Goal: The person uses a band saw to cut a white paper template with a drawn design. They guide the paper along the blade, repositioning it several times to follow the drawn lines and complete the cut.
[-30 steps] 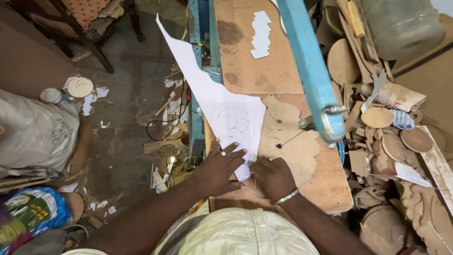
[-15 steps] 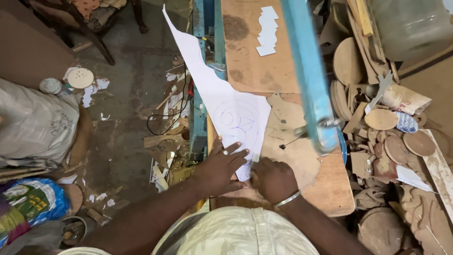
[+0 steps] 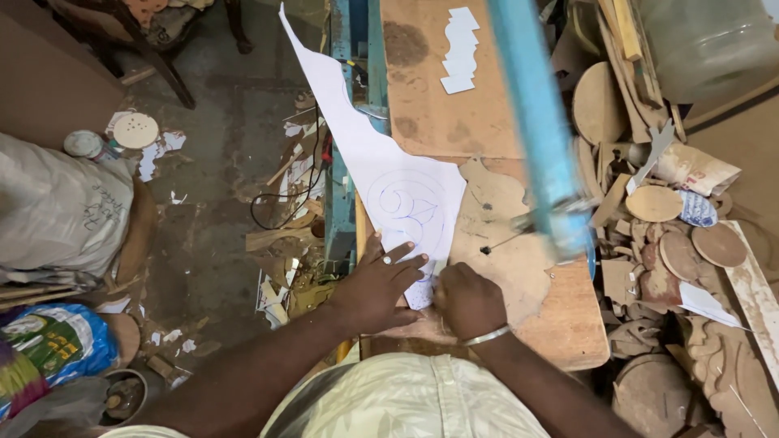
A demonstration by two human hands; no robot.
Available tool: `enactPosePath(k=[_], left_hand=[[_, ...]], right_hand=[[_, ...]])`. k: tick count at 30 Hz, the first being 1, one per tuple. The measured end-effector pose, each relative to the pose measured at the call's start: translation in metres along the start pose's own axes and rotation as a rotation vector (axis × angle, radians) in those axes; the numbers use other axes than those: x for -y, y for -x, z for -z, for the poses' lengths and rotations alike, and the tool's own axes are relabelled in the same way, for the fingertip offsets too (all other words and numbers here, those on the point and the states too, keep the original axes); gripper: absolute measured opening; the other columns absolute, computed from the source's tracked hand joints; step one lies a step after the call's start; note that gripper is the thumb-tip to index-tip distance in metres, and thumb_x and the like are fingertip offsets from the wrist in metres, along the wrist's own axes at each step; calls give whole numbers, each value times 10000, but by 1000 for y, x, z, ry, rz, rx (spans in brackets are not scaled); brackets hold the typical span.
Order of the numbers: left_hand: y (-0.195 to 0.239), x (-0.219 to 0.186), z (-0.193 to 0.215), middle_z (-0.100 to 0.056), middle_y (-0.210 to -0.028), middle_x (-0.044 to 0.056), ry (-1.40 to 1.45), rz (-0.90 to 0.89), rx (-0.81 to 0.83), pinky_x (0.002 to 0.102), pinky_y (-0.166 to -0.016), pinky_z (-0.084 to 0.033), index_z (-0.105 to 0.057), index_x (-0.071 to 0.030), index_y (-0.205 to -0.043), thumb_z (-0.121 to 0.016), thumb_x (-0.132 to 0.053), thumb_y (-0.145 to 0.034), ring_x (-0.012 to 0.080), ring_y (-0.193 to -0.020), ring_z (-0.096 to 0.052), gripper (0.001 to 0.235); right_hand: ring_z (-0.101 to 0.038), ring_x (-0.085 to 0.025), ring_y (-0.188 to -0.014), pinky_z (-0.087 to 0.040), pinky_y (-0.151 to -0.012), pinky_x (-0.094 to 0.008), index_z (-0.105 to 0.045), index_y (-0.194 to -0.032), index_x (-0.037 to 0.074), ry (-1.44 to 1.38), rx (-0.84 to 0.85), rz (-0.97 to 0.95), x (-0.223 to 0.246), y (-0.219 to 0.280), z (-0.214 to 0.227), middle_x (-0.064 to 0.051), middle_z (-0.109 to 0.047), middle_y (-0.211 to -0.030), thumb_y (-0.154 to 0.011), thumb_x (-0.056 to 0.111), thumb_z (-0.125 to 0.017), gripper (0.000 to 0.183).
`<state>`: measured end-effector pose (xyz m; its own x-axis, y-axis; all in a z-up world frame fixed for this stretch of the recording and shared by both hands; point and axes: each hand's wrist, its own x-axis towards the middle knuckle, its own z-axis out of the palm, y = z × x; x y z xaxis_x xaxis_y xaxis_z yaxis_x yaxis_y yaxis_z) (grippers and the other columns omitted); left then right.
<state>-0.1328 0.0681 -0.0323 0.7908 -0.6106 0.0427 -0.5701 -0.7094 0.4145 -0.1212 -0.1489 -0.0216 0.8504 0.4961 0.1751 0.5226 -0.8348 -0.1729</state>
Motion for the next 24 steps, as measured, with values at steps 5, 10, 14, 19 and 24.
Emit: enactPosePath(k=[5, 10, 14, 19, 24], left_hand=[[2, 4, -9, -406, -1589, 62, -6, -32, -62, 664, -1218, -61, -545, -82, -1383, -691, -549, -870, 273, -1521, -258, 709], [1, 3, -7, -413, -1582, 63, -17, -31, -53, 667, -1218, -64, -550, -80, -1375, -698, -541, -858, 276, -1517, -264, 709], [0, 3, -6, -422, -1583, 76, 19, -23, -58, 665, -1215, -72, -542, -69, -1390, -710, -542, -847, 289, -1518, -268, 739], [2, 4, -7, -434, -1568, 95, 21, -48, -104, 683, -1205, -65, -523, -55, -1418, -719, -550, -840, 298, -1504, -285, 785], [2, 5, -11, -453, -1586, 89, 22, -40, -98, 676, -1226, -79, -535, -53, -1390, -726, -554, -848, 303, -1527, -300, 762]], right_hand=[[-666, -314, -678, -549, -615, -440, -701, -900, 101, -92, -55, -16, 7, 7, 18, -85, -660, -838, -846, 156, -688, 78], [-655, -292, -653, -541, -625, -420, -694, -892, 103, -31, -66, 146, 13, 6, 23, -83, -642, -823, -784, 142, -698, 114], [-648, -270, -650, -523, -620, -412, -658, -832, 120, 150, 41, 211, 13, 3, 22, -68, -630, -801, -754, 174, -705, 106], [-666, -256, -705, -534, -655, -409, -634, -825, 117, 229, 56, 253, 14, -1, 13, -58, -632, -814, -752, 178, -670, 102], [-680, -232, -652, -538, -614, -384, -650, -841, 121, 385, 104, 220, 11, 0, 4, -54, -651, -836, -805, 160, -648, 53]])
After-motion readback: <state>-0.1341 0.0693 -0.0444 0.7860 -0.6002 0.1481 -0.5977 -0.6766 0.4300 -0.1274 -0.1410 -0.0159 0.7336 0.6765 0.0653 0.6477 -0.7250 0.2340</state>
